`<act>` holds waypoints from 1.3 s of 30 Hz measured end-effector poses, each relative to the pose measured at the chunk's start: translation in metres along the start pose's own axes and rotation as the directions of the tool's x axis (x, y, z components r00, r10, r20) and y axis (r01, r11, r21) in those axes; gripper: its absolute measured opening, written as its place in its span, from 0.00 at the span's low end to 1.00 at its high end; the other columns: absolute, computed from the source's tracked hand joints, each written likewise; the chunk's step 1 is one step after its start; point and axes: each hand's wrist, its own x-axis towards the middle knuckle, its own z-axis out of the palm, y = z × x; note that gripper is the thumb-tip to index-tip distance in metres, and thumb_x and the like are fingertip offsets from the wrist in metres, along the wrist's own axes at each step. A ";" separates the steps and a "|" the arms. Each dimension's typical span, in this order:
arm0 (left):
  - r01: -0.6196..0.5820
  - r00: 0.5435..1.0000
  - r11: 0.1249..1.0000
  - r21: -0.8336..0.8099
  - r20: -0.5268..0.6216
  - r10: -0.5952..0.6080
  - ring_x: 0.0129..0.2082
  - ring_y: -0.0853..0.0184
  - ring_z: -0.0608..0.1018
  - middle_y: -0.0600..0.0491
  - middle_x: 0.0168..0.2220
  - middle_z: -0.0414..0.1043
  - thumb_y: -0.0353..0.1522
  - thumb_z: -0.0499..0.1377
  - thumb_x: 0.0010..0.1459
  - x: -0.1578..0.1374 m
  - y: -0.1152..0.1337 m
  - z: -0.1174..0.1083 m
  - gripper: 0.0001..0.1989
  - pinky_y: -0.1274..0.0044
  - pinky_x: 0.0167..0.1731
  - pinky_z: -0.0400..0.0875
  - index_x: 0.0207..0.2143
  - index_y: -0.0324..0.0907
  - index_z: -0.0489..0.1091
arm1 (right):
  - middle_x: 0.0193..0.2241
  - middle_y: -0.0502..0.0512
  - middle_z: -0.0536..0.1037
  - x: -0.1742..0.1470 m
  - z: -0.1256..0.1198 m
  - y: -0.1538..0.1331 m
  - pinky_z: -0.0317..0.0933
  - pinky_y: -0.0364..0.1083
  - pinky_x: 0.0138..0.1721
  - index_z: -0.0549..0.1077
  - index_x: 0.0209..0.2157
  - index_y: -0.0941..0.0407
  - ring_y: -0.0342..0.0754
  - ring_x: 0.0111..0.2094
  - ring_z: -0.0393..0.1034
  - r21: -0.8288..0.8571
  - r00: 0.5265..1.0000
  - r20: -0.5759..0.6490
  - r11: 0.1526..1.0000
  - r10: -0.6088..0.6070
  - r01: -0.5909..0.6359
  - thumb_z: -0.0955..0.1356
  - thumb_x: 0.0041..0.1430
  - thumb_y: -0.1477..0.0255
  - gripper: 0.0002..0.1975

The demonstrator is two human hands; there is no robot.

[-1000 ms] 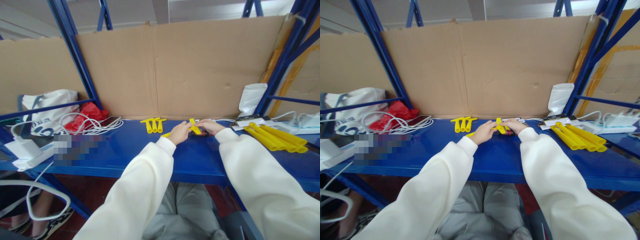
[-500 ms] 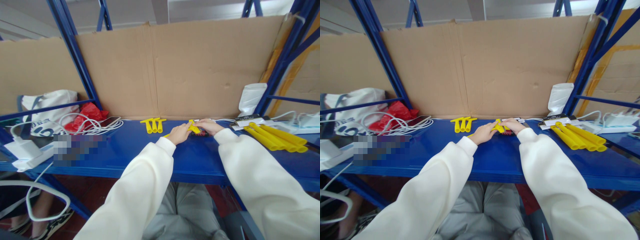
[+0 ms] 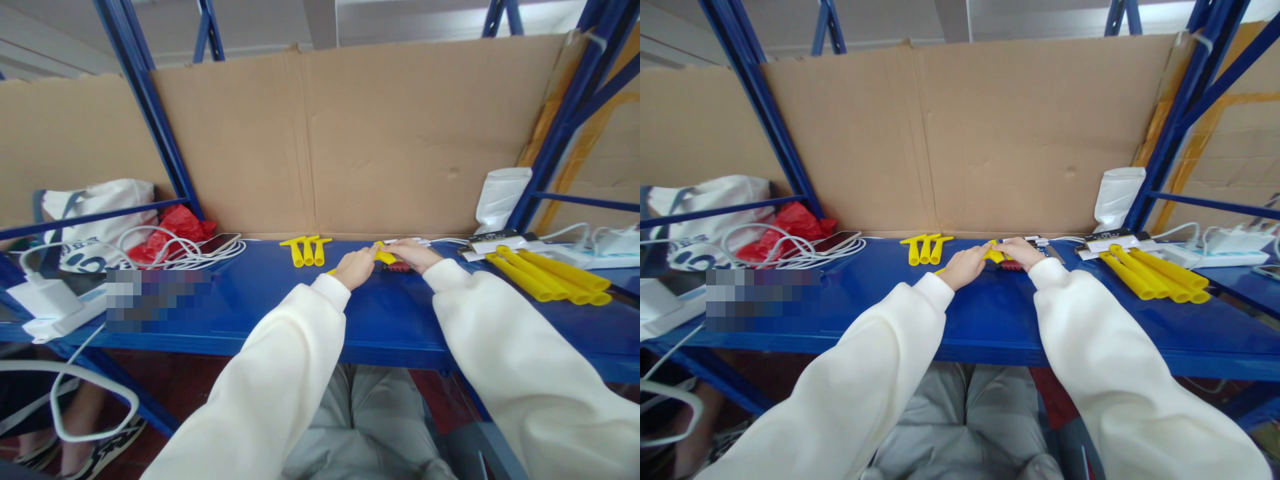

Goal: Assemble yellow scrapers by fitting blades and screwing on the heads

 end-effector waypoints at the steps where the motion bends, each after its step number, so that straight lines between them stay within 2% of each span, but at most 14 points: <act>1: 0.001 1.000 1.000 0.008 0.007 -0.001 0.47 0.59 0.78 0.41 0.54 0.70 0.27 0.47 0.64 0.000 0.000 -0.001 0.26 0.71 0.46 0.71 0.65 0.39 0.53 | 0.23 0.52 0.78 0.000 0.001 0.000 0.63 0.39 0.30 0.74 0.22 0.58 0.41 0.26 0.69 -0.016 1.000 -0.002 1.000 -0.003 0.003 0.69 0.53 0.76 0.07; 8: 0.019 0.999 0.997 0.076 0.035 -0.022 0.44 0.59 0.79 0.39 0.52 0.70 0.26 0.45 0.65 -0.002 0.003 -0.004 0.27 0.73 0.42 0.71 0.65 0.37 0.52 | 0.17 0.49 0.71 0.004 0.006 0.010 0.57 0.40 0.23 0.68 0.20 0.57 0.40 0.21 0.62 -0.220 0.991 -0.081 0.972 -0.106 0.086 0.70 0.54 0.67 0.14; 13: 0.027 0.998 0.995 0.097 0.045 -0.032 0.44 0.58 0.79 0.39 0.52 0.70 0.25 0.43 0.65 -0.002 0.005 -0.006 0.26 0.72 0.42 0.71 0.65 0.36 0.53 | 0.15 0.47 0.67 0.005 0.009 0.012 0.53 0.40 0.20 0.67 0.22 0.58 0.39 0.18 0.58 -0.267 0.992 -0.095 0.962 -0.083 0.055 0.70 0.56 0.65 0.15; 18: 0.044 0.998 0.996 0.072 0.036 -0.047 0.46 0.58 0.79 0.39 0.52 0.71 0.26 0.44 0.65 -0.001 0.006 -0.006 0.26 0.71 0.44 0.71 0.65 0.37 0.52 | 0.25 0.54 0.78 0.012 -0.006 0.005 0.63 0.41 0.32 0.73 0.24 0.59 0.42 0.27 0.69 -0.201 0.997 0.007 0.976 -0.080 0.079 0.69 0.56 0.67 0.12; 19: 0.053 0.998 0.997 0.064 0.030 -0.055 0.46 0.58 0.79 0.40 0.52 0.71 0.27 0.44 0.65 0.000 0.005 -0.006 0.26 0.71 0.45 0.71 0.65 0.38 0.53 | 0.29 0.56 0.79 0.014 -0.014 0.003 0.65 0.41 0.36 0.74 0.26 0.59 0.43 0.30 0.71 -0.214 0.996 -0.014 0.973 -0.087 0.082 0.67 0.58 0.68 0.11; 20: 0.062 0.998 0.996 0.056 0.025 -0.063 0.47 0.59 0.78 0.40 0.52 0.71 0.27 0.45 0.65 0.000 0.004 -0.006 0.26 0.71 0.46 0.70 0.65 0.39 0.53 | 0.32 0.57 0.80 0.015 -0.023 0.002 0.66 0.42 0.38 0.76 0.27 0.59 0.45 0.34 0.73 -0.259 0.990 -0.088 0.962 -0.109 0.083 0.66 0.59 0.69 0.11; 22: 0.079 0.997 0.996 0.038 0.021 -0.079 0.48 0.59 0.78 0.41 0.53 0.71 0.28 0.46 0.65 0.001 0.001 -0.005 0.26 0.71 0.47 0.70 0.65 0.40 0.53 | 0.36 0.61 0.81 0.018 -0.045 0.002 0.65 0.44 0.43 0.78 0.29 0.60 0.48 0.40 0.74 -0.477 0.948 -0.245 0.877 -0.201 0.063 0.64 0.59 0.73 0.11; 23: 0.083 0.996 0.996 0.026 0.024 -0.084 0.48 0.58 0.78 0.42 0.53 0.72 0.28 0.47 0.64 0.001 0.000 -0.004 0.26 0.71 0.47 0.70 0.65 0.41 0.54 | 0.37 0.62 0.81 0.018 -0.057 0.004 0.65 0.45 0.46 0.79 0.30 0.60 0.50 0.42 0.74 -0.603 0.918 -0.306 0.797 -0.253 0.019 0.64 0.57 0.76 0.11; 25: 0.083 0.996 0.997 0.000 0.035 -0.083 0.49 0.58 0.78 0.42 0.52 0.73 0.28 0.48 0.64 0.002 -0.003 -0.003 0.26 0.70 0.48 0.71 0.64 0.42 0.56 | 0.39 0.65 0.81 0.017 -0.078 0.011 0.64 0.47 0.47 0.81 0.35 0.61 0.54 0.45 0.74 -0.770 0.880 -0.353 0.633 -0.319 -0.079 0.64 0.57 0.77 0.13; 28: 0.076 0.995 0.997 -0.033 0.061 -0.074 0.49 0.57 0.78 0.44 0.52 0.74 0.29 0.49 0.63 0.002 -0.007 0.000 0.25 0.69 0.48 0.71 0.63 0.44 0.59 | 0.42 0.66 0.80 0.015 -0.097 0.025 0.65 0.48 0.46 0.80 0.44 0.60 0.56 0.46 0.75 -0.841 0.896 -0.349 0.513 -0.274 -0.170 0.64 0.57 0.75 0.16; 30: 0.067 0.995 0.996 -0.051 0.083 -0.063 0.49 0.57 0.78 0.45 0.52 0.74 0.30 0.49 0.63 0.002 -0.008 0.002 0.25 0.69 0.48 0.71 0.62 0.46 0.61 | 0.42 0.65 0.80 0.015 -0.102 0.033 0.66 0.48 0.45 0.80 0.44 0.59 0.56 0.46 0.75 -0.866 0.921 -0.340 0.446 -0.189 -0.228 0.65 0.57 0.74 0.16; 34: 0.035 0.993 0.996 -0.081 0.113 -0.026 0.50 0.58 0.77 0.48 0.53 0.74 0.30 0.49 0.63 0.003 -0.010 0.004 0.23 0.69 0.49 0.70 0.60 0.48 0.64 | 0.44 0.64 0.80 0.018 -0.100 0.039 0.67 0.49 0.46 0.82 0.39 0.58 0.57 0.47 0.75 -0.885 0.939 -0.336 0.365 -0.072 -0.289 0.66 0.54 0.76 0.13; 39: 0.030 0.993 0.995 -0.094 0.116 -0.019 0.50 0.58 0.77 0.49 0.53 0.74 0.30 0.49 0.63 0.003 -0.010 0.004 0.23 0.70 0.48 0.70 0.60 0.49 0.65 | 0.45 0.63 0.79 0.022 -0.101 0.042 0.66 0.53 0.48 0.81 0.40 0.56 0.58 0.47 0.74 -0.907 0.949 -0.302 0.335 -0.095 -0.255 0.66 0.54 0.76 0.14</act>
